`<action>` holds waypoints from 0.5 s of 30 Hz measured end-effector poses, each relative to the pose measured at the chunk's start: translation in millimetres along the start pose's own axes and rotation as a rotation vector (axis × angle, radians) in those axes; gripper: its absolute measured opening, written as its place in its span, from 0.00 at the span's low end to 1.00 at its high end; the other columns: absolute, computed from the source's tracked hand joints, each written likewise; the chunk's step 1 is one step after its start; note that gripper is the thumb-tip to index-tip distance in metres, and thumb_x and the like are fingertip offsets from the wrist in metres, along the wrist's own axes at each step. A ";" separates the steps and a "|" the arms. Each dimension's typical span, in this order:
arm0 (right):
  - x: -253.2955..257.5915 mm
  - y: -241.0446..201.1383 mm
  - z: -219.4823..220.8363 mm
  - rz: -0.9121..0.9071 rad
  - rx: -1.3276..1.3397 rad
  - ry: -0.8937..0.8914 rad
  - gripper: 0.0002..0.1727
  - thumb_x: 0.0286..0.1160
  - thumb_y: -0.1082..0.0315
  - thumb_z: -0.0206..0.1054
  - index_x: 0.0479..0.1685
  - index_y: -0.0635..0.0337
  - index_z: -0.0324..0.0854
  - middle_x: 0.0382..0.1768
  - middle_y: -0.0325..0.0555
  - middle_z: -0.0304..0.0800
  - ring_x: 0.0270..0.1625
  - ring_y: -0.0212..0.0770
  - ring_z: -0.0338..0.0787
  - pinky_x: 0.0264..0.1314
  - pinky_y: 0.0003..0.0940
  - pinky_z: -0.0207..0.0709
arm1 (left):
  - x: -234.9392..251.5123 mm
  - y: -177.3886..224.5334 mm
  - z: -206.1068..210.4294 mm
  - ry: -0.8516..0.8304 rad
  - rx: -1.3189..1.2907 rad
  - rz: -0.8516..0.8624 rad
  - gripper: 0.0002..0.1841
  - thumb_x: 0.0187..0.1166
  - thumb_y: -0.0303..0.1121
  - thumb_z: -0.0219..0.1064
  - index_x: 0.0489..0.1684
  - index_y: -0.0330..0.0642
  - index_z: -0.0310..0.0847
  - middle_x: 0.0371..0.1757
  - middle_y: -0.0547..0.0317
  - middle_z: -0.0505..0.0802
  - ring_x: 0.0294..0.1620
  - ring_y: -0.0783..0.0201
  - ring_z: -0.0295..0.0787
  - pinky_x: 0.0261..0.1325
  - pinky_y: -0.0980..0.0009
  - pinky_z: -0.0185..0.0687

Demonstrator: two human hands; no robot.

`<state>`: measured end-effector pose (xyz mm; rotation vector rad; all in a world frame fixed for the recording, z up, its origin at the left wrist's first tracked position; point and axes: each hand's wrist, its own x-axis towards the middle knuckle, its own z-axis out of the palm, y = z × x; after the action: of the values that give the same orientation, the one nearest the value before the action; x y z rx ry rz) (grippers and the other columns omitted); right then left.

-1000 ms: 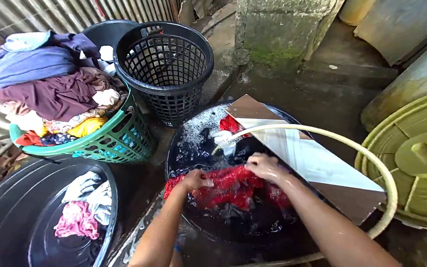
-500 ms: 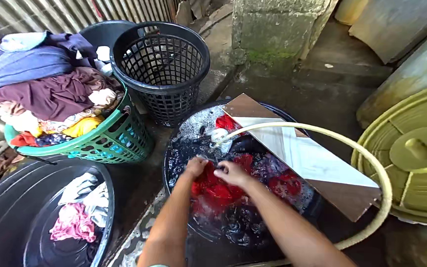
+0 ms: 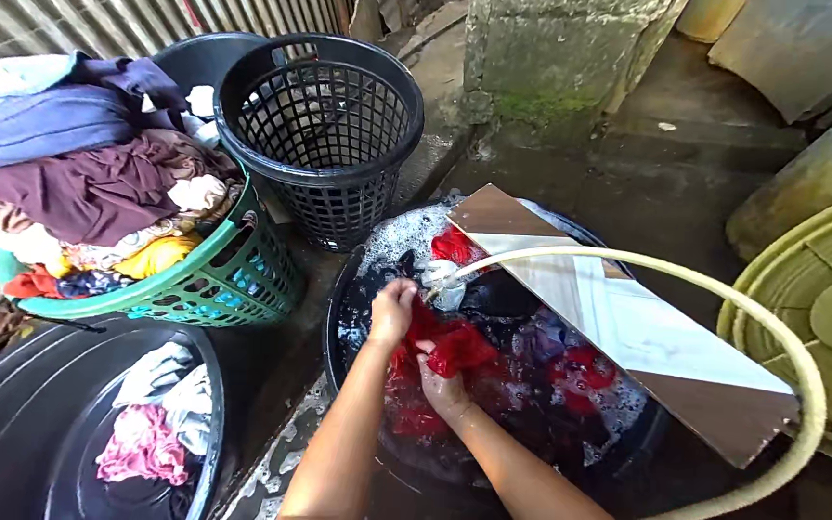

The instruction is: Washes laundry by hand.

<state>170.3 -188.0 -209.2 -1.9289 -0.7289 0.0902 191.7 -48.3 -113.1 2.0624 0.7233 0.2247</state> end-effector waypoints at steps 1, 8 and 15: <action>4.7 -2.1 0.4 0.055 -0.019 -0.106 0.20 0.82 0.70 0.59 0.67 0.72 0.83 0.65 0.64 0.89 0.72 0.56 0.87 0.80 0.50 0.73 | 3.2 9.0 -11.2 0.019 -0.063 0.034 0.13 0.90 0.34 0.59 0.61 0.36 0.83 0.54 0.41 0.92 0.52 0.49 0.90 0.59 0.48 0.84; 52.9 14.4 -13.1 0.650 -0.285 -0.318 0.27 0.95 0.57 0.48 0.79 0.68 0.74 0.77 0.66 0.79 0.84 0.60 0.75 0.87 0.56 0.63 | 47.6 -54.2 0.7 -0.180 0.499 -0.076 0.13 0.86 0.36 0.63 0.61 0.47 0.89 0.70 0.40 0.86 0.72 0.39 0.82 0.71 0.34 0.77; 11.2 22.8 -38.1 0.548 -0.510 -1.044 0.33 0.84 0.68 0.62 0.85 0.77 0.60 0.86 0.73 0.61 0.90 0.66 0.61 0.90 0.61 0.55 | 12.1 -79.5 68.7 -0.261 0.652 -0.153 0.18 0.89 0.35 0.55 0.71 0.53 0.84 0.79 0.45 0.83 0.78 0.41 0.79 0.77 0.39 0.73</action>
<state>203.8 -219.2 -207.7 -2.4882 -0.8953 1.4493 197.9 -57.0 -218.3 2.5598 0.8598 -0.4166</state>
